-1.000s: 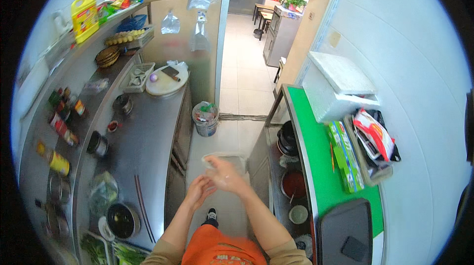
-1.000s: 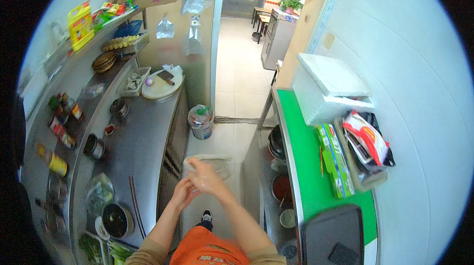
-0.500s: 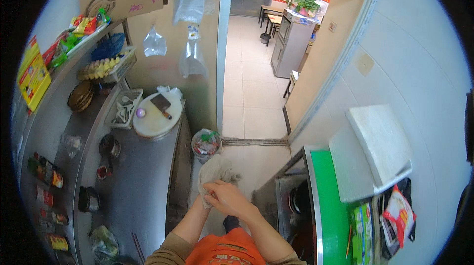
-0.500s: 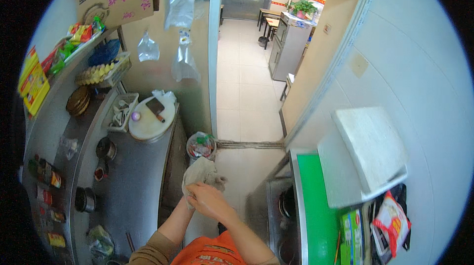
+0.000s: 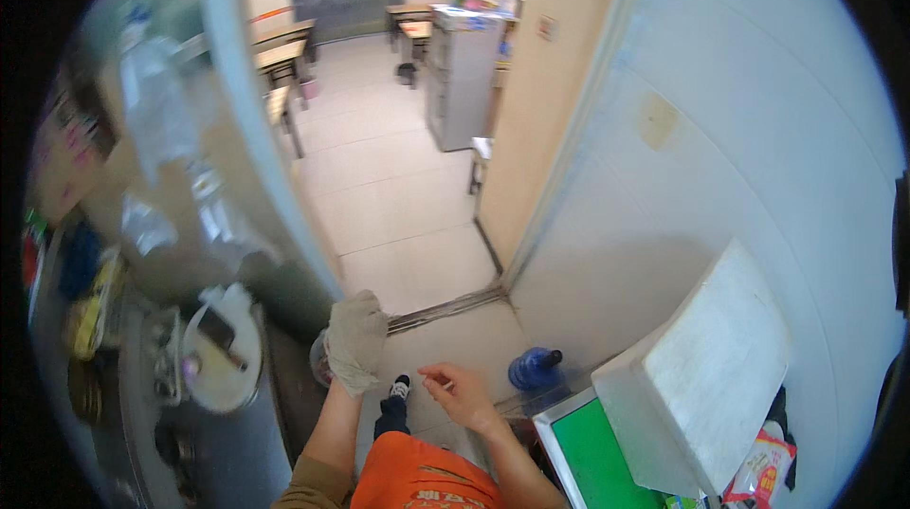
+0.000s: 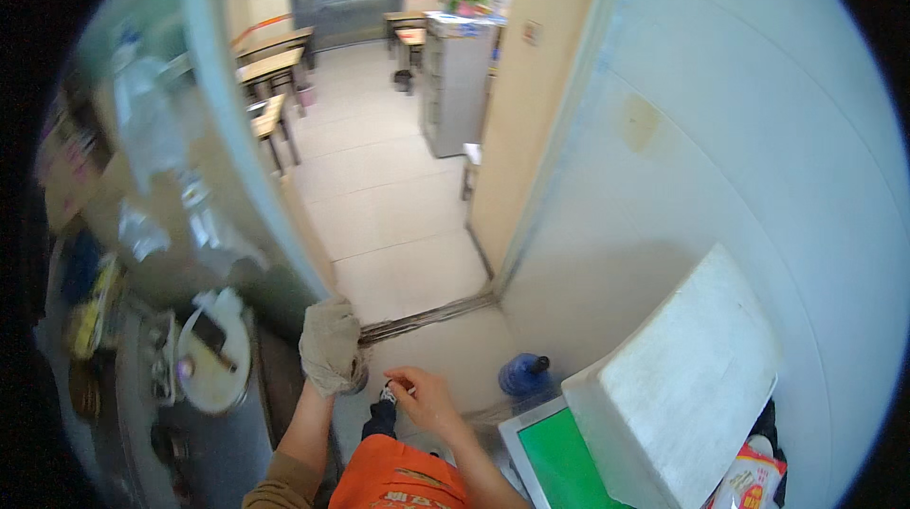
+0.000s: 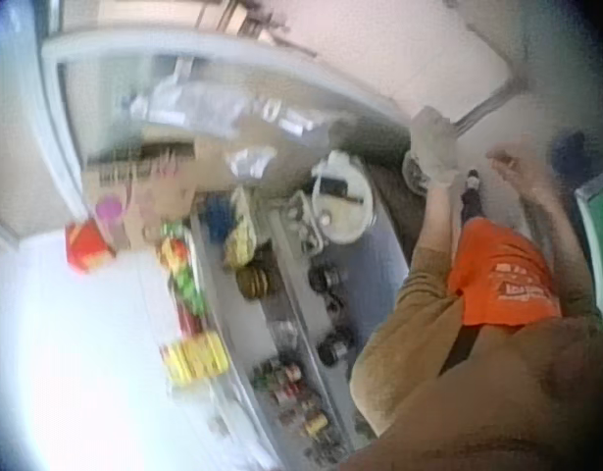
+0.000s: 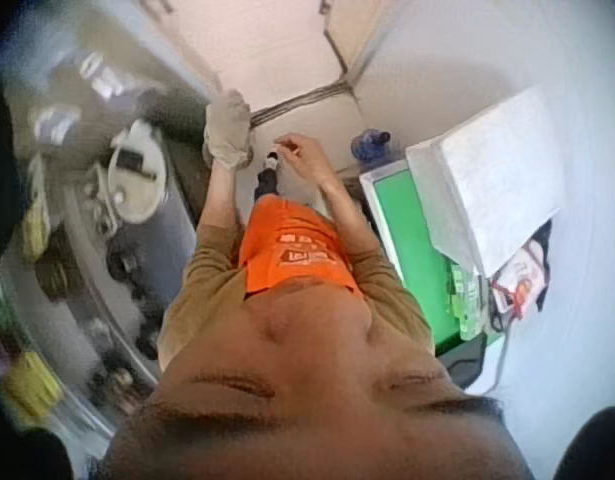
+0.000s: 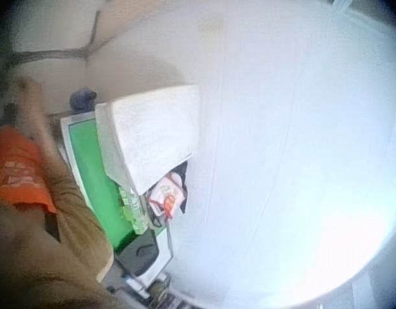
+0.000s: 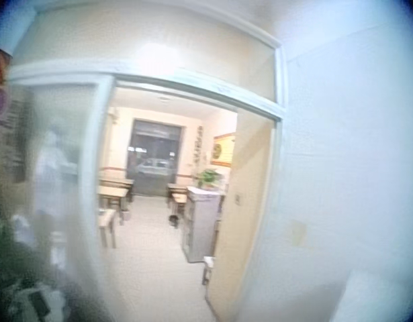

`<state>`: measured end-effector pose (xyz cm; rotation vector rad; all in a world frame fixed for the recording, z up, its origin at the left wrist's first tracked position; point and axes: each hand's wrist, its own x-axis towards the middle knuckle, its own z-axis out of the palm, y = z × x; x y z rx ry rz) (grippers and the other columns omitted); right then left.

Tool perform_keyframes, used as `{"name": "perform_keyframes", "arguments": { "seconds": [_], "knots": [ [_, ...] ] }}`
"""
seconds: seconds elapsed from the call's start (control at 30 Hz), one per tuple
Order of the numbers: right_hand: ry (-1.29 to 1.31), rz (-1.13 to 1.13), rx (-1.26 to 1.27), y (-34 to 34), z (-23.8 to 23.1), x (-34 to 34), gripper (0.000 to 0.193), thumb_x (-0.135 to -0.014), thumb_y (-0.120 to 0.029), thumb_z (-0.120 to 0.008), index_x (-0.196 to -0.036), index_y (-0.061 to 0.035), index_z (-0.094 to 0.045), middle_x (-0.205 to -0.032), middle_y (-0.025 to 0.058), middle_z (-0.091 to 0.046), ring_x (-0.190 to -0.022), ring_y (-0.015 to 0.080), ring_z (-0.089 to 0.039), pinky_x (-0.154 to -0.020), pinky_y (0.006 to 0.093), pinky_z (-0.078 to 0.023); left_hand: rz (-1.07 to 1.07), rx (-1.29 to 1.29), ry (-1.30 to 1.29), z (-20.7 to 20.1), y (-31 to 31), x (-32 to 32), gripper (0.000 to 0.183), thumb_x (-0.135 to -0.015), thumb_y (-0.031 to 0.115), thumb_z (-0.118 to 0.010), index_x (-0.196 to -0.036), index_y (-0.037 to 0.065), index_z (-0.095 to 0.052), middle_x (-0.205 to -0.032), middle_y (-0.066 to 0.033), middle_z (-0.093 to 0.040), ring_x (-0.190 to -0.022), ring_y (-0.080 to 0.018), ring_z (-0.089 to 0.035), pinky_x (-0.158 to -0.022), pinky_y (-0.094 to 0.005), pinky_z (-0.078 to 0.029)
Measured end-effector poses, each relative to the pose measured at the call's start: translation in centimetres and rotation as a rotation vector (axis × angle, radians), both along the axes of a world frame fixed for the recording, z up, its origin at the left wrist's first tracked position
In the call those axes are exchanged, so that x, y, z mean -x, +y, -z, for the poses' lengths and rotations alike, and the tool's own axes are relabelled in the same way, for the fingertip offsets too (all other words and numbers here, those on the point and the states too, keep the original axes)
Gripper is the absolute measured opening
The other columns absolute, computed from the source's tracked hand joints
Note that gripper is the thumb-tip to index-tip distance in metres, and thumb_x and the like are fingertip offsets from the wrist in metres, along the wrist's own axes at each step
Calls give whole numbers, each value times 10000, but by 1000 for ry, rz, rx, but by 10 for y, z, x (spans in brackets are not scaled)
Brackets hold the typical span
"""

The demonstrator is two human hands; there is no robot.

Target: The person wipes a white wall and a freezer top with a cloth, repeatedly rinsing the cloth in a sink basin. They move items aside to access surfaces, wipe different sections, and return items to their original positions.

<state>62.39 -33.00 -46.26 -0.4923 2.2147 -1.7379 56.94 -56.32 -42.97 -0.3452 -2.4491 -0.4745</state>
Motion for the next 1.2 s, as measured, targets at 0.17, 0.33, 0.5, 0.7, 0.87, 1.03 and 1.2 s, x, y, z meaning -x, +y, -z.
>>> {"name": "perform_keyframes", "arguments": {
  "seconds": [0.17,0.33,0.5,0.7,0.87,1.03,1.2],
  "knots": [
    [-164,197,-19,19,57,68,273,-1022,-146,-669,-1261,-23,-716,-1035,111,-769,-875,149,-711,-779,320,-574,296,-369,-77,38,18,176,136,-750,187,-695,-787,83,-614,-754,-59,-587,-753,-265,-587,-633,-416,-483],
    [-286,501,-99,34,97,99,275,-1003,-160,-690,-1246,-32,-709,-1038,135,-770,-891,191,-730,-814,334,-580,622,-875,-286,45,57,317,309,-925,242,-693,-1198,100,-660,-979,5,-658,-897,-191,-609,-717,-364,-518],
    [-376,696,-173,31,113,98,278,-1003,-192,-689,-1244,-56,-717,-1021,121,-771,-888,210,-733,-826,340,-581,655,-1263,-213,13,163,469,519,-1071,260,-577,-1535,44,-490,-1363,-33,-628,-1064,-163,-623,-839,-322,-553],
    [-338,889,-73,35,114,96,277,-1007,-204,-681,-1239,-56,-714,-1006,141,-759,-899,217,-727,-828,339,-572,888,-693,510,-122,341,631,529,-1011,206,-671,-1491,42,-522,-1440,-103,-583,-1358,-270,-510,-1164,-434,-396],
    [-338,1054,23,54,124,103,290,-1007,-214,-685,-1247,-52,-707,-986,148,-751,-887,228,-722,-814,340,-565,1214,-644,355,-253,501,615,449,-1020,162,-591,-1453,51,-542,-1457,-130,-552,-1353,-311,-499,-1200,-482,-337],
    [-346,1205,-28,66,117,107,283,-1012,-209,-678,-1245,-51,-706,-1038,153,-761,-939,243,-744,-840,346,-572,855,-60,780,-277,609,511,477,-983,303,-566,-1406,85,-598,-1434,-187,-564,-1301,-421,-514,-1134,-668,-317],
    [-431,1374,-2,67,106,122,285,-1009,-202,-680,-1253,-55,-703,-1085,162,-764,-980,260,-754,-862,358,-578,1479,308,-363,-146,639,418,603,-935,394,-616,-1443,70,-581,-1507,-247,-514,-1396,-410,-472,-1189,-519,-359]
  ]
}}
